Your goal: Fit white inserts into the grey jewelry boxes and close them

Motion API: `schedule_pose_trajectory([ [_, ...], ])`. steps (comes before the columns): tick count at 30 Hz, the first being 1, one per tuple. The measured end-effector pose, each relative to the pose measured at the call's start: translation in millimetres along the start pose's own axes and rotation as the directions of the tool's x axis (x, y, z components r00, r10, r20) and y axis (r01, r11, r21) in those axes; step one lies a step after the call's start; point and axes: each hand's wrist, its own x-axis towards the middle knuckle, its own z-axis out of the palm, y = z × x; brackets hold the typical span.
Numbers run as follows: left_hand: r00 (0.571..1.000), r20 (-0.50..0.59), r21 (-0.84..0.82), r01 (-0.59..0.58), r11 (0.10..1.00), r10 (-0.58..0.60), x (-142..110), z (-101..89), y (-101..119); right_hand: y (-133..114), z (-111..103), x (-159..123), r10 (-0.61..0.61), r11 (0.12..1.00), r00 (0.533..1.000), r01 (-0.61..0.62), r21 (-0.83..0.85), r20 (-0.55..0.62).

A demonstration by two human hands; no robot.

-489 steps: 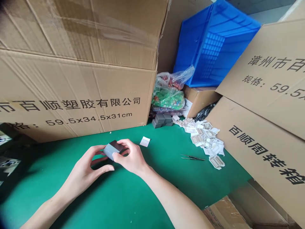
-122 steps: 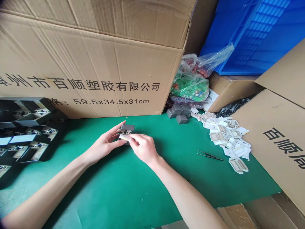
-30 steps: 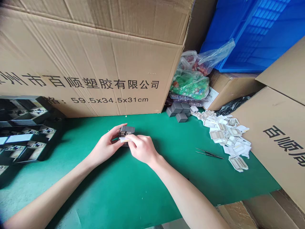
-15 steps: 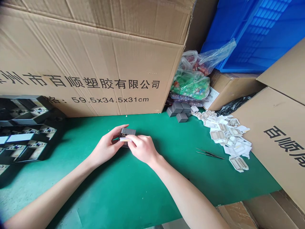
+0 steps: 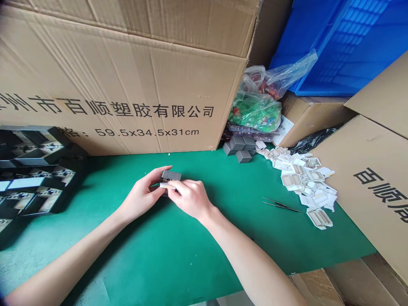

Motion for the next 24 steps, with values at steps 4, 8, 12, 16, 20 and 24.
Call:
schedule_pose_trajectory([
  [4,1.000,-0.002,-0.013,0.017,1.000,-0.017,-0.1,0.9,0.2,-0.6,-1.9,0.6,-0.006,1.000,1.000,0.006,-0.011,-0.022],
  [8,0.999,0.008,-0.052,0.035,0.998,-0.034,0.1,2.0,1.4,1.8,-0.6,-1.3,0.003,1.000,1.000,-0.003,-0.014,-0.005],
  [12,1.000,0.008,-0.051,0.029,0.998,-0.028,-0.5,1.7,2.3,2.7,0.5,-2.3,0.018,1.000,1.000,-0.018,-0.012,0.024],
  [16,1.000,0.006,-0.031,0.022,0.999,-0.021,-0.4,1.5,2.0,0.1,-1.0,-1.6,0.033,0.999,0.998,-0.033,-0.001,0.054],
  [20,1.000,0.006,-0.020,0.022,1.000,-0.022,0.4,1.8,1.8,-1.9,-3.4,-1.5,0.057,0.997,0.992,-0.062,0.039,0.116],
  [24,1.000,0.004,-0.031,0.023,0.999,-0.023,0.6,1.5,2.6,-1.1,-5.1,-1.9,0.060,0.997,0.986,-0.068,0.048,0.155],
])
